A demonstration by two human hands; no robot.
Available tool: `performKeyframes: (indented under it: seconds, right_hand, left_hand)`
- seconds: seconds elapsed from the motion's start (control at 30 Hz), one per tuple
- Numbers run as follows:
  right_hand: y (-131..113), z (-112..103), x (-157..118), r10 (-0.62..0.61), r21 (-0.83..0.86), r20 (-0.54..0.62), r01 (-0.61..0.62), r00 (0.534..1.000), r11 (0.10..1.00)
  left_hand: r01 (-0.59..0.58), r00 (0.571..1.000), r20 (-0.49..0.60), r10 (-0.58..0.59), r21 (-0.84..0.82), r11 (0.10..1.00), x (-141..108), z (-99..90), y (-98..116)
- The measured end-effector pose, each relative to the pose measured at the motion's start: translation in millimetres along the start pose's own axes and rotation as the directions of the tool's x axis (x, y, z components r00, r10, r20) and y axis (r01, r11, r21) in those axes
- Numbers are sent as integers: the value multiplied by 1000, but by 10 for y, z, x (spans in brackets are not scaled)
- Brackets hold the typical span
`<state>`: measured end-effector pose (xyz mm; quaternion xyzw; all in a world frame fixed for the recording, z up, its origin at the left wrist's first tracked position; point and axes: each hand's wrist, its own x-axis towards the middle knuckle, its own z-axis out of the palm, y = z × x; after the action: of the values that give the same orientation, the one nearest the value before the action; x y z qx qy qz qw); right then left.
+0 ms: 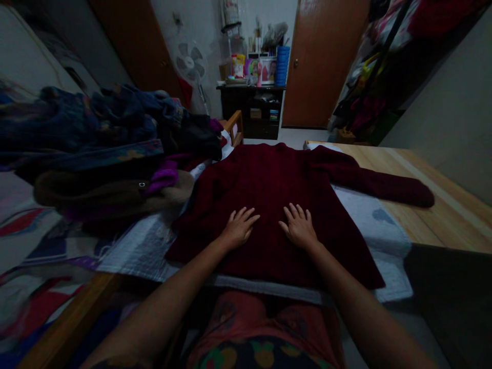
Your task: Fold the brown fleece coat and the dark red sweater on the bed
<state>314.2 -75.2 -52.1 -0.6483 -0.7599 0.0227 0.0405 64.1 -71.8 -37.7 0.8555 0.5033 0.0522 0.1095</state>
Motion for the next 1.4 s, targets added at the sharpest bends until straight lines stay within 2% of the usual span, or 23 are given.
performKeyframes:
  seconds: [0.13,0.23,0.33,0.47,0.6,0.7,0.8,0.9,1.03,1.2,1.3,1.4]
  right_hand:
    - [-52,-20,-170,-80,8,30,80,996,997]
    - [-48,-29,-285,-135,19,41,134,990,991]
    - [1,-44,-402,-191,31,51,189,980,981]
    - [85,-72,-535,-243,45,53,241,968,969]
    - [48,-114,-552,-212,89,71,205,975,975]
    - [-112,-143,-499,-141,172,66,128,988,977]
    - [-301,-136,-472,-172,235,28,160,985,959]
    - [-396,-90,-507,-214,212,11,207,977,955]
    - [-334,-40,-571,-243,226,-9,239,970,944]
    - [-214,-128,-623,-306,421,-25,288,952,860]
    - [-206,-253,-699,-368,568,33,285,929,772]
    - [-230,-358,-801,-435,632,102,279,895,723]
  left_hand:
    - [-225,974,0,228,-154,962,-100,-8,291]
    - [-276,958,34,285,-164,947,-202,1,422]
    - [-257,963,56,265,-120,959,-317,0,389]
    - [-200,978,49,204,-77,977,-456,-20,211]
    - [-160,985,44,166,-109,981,-522,-53,177]
    - [-229,971,32,239,-185,956,-521,-87,315]
    - [-328,939,13,343,-258,909,-503,-127,452]
    - [-302,942,54,332,-294,907,-480,-158,465]
    - [-257,934,139,330,-380,888,-464,-169,378]
    - [-236,919,197,341,-418,877,-503,-201,370]
    - [-249,910,221,351,-386,888,-553,-232,405]
    - [-259,913,231,338,-314,913,-601,-246,448]
